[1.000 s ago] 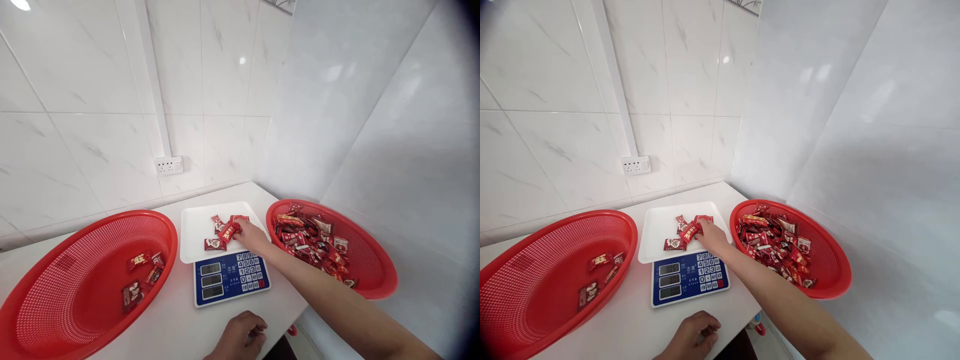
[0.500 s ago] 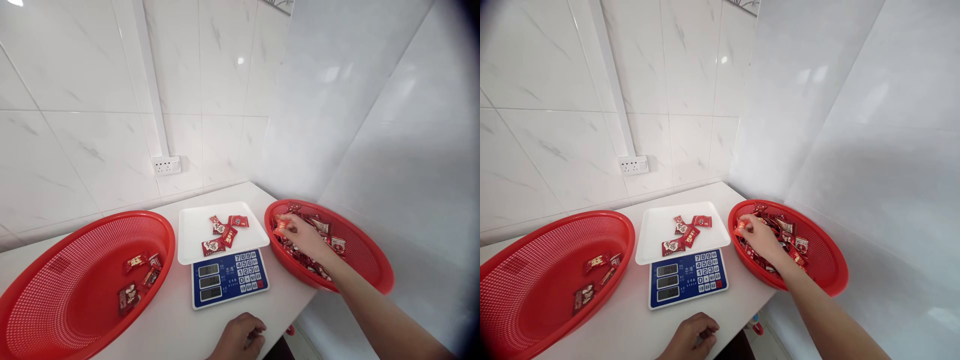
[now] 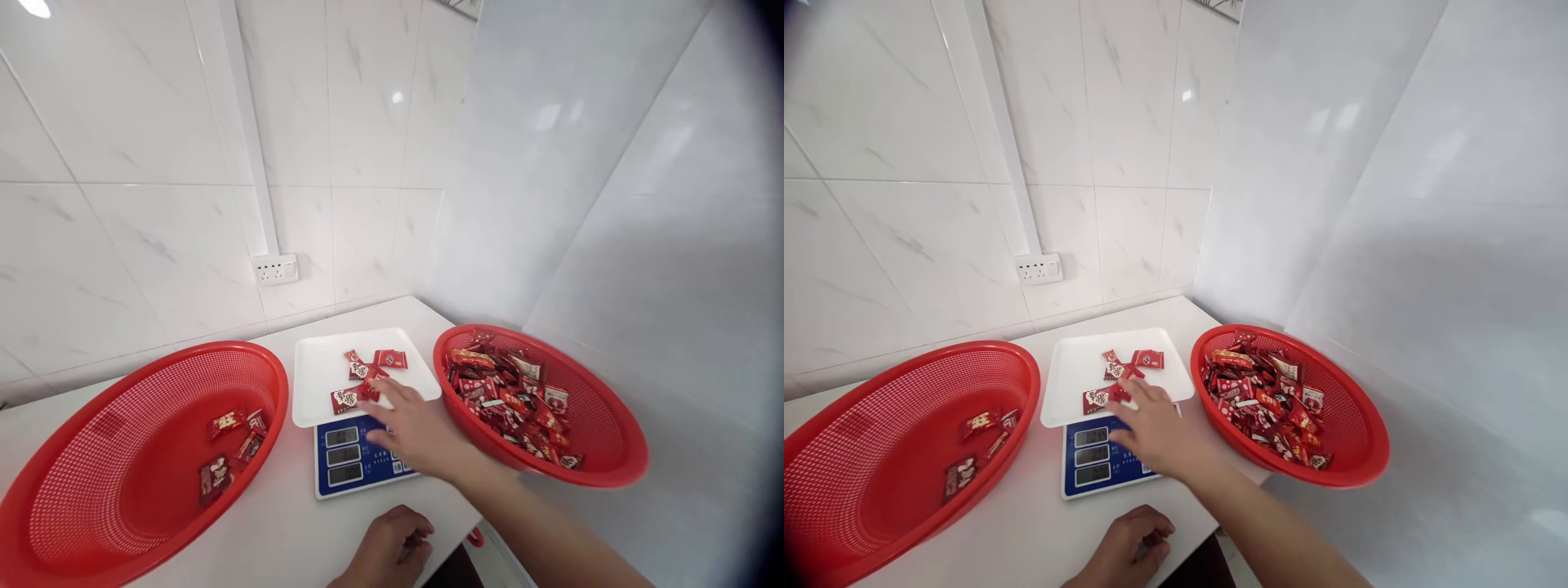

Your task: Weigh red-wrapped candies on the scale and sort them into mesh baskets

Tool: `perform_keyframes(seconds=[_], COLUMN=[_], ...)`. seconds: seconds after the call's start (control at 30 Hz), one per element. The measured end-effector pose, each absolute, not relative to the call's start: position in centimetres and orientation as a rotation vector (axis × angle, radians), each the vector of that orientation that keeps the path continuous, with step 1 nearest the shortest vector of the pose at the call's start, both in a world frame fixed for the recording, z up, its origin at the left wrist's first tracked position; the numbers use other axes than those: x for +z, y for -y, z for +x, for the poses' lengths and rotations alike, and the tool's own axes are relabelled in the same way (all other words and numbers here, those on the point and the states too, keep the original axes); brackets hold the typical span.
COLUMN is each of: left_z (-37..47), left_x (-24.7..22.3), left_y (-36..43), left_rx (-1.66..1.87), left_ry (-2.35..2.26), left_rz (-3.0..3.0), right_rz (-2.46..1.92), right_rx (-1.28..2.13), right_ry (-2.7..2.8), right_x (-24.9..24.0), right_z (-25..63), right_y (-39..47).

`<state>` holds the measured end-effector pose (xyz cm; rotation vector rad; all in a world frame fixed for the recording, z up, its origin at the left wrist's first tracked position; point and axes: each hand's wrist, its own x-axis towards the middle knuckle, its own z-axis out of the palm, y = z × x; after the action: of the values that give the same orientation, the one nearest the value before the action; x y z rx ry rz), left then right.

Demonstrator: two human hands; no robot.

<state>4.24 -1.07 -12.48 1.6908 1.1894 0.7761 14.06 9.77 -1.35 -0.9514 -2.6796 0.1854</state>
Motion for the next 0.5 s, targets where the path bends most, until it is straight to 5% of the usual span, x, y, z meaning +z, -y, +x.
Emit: perform_keyframes(seconds=[0.5], left_z=[4.0], left_x=[-12.3], left_y=[1.1], left_rx=[0.742], left_ry=[-1.179], left_rz=[1.687], right_rz=[-1.339], right_rx=[0.298], right_ry=[2.716], right_x=[-1.4], right_z=[6.7], right_y=[-16.0])
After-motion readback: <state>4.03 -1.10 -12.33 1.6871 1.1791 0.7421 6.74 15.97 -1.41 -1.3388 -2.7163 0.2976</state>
